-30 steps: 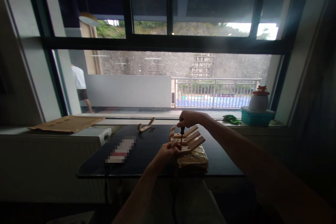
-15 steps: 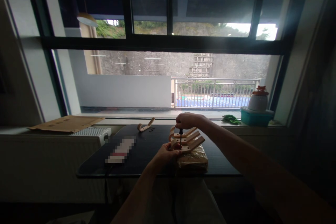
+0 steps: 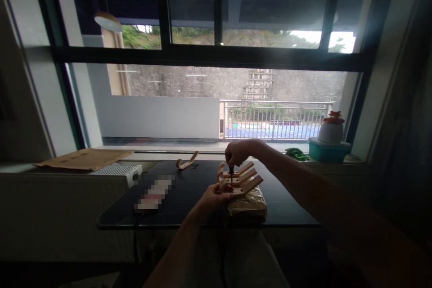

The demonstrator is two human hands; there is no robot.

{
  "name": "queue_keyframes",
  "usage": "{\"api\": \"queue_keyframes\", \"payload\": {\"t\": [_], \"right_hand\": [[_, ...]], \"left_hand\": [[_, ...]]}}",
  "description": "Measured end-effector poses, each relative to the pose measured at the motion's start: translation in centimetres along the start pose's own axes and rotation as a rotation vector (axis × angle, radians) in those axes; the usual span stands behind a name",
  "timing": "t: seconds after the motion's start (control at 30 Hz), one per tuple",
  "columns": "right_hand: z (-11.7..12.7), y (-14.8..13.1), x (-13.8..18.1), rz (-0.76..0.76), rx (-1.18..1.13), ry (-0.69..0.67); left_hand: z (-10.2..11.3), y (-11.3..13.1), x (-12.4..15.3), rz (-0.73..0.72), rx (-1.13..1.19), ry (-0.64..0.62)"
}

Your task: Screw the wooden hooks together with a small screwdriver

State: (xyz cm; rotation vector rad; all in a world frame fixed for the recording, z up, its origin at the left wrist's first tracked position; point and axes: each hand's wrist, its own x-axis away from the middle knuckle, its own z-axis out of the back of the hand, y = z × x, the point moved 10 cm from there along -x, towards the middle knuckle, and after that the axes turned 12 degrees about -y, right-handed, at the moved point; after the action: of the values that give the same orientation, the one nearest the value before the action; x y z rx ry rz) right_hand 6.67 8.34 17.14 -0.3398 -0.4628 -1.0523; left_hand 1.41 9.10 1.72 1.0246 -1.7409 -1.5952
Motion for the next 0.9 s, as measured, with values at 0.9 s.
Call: {"api": "queue_keyframes", "payload": {"t": [0.9], "right_hand": [[-1.3, 2.0, -0.9, -0.027, -0.021, -0.02]], "left_hand": [[0.0, 0.0, -0.2, -0.019, 0.005, -0.021]]}}
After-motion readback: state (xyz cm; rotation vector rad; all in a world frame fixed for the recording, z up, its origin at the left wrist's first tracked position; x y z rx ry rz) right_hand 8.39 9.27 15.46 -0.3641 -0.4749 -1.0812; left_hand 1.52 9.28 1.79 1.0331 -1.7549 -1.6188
